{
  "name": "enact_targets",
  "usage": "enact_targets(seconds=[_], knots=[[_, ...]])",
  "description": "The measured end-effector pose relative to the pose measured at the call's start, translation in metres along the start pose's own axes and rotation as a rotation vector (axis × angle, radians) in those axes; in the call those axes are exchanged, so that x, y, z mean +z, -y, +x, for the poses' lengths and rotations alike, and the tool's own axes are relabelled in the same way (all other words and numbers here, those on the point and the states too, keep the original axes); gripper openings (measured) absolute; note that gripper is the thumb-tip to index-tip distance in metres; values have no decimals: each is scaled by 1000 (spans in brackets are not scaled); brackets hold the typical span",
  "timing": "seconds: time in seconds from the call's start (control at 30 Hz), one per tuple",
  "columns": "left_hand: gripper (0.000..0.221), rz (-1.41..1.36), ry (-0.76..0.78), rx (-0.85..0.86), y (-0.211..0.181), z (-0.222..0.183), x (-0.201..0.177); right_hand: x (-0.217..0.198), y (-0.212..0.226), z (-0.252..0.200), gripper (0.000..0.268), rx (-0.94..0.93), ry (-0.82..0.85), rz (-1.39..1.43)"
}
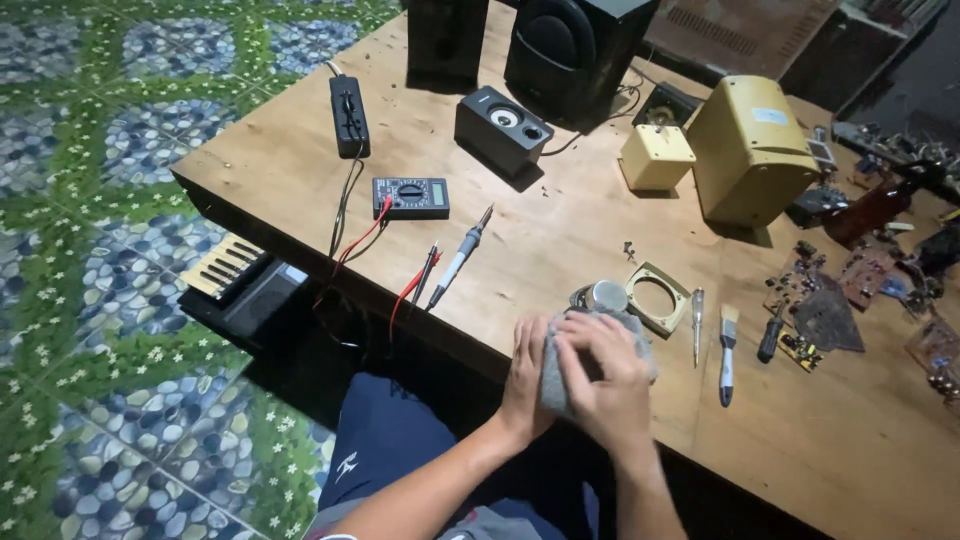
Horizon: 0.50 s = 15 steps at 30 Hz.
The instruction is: Testing a speaker driver's electrical connection using a multimeter after cleaning it with a cloth.
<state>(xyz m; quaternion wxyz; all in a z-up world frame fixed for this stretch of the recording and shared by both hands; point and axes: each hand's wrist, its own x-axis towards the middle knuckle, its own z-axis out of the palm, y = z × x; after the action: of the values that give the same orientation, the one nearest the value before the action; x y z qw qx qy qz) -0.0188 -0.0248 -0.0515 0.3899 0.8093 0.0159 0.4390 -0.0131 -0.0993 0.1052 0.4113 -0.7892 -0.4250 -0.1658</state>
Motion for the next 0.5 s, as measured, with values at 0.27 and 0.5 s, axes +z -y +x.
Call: enact_targets(seconds=[0.27,0.5], knots=[[68,29,-22,-32,-13,13,-7,-10,-12,0,10,136,-154,-86],[62,3,9,-40,-18,15,-11,-25,-45,-7,8,185,-204,-127]])
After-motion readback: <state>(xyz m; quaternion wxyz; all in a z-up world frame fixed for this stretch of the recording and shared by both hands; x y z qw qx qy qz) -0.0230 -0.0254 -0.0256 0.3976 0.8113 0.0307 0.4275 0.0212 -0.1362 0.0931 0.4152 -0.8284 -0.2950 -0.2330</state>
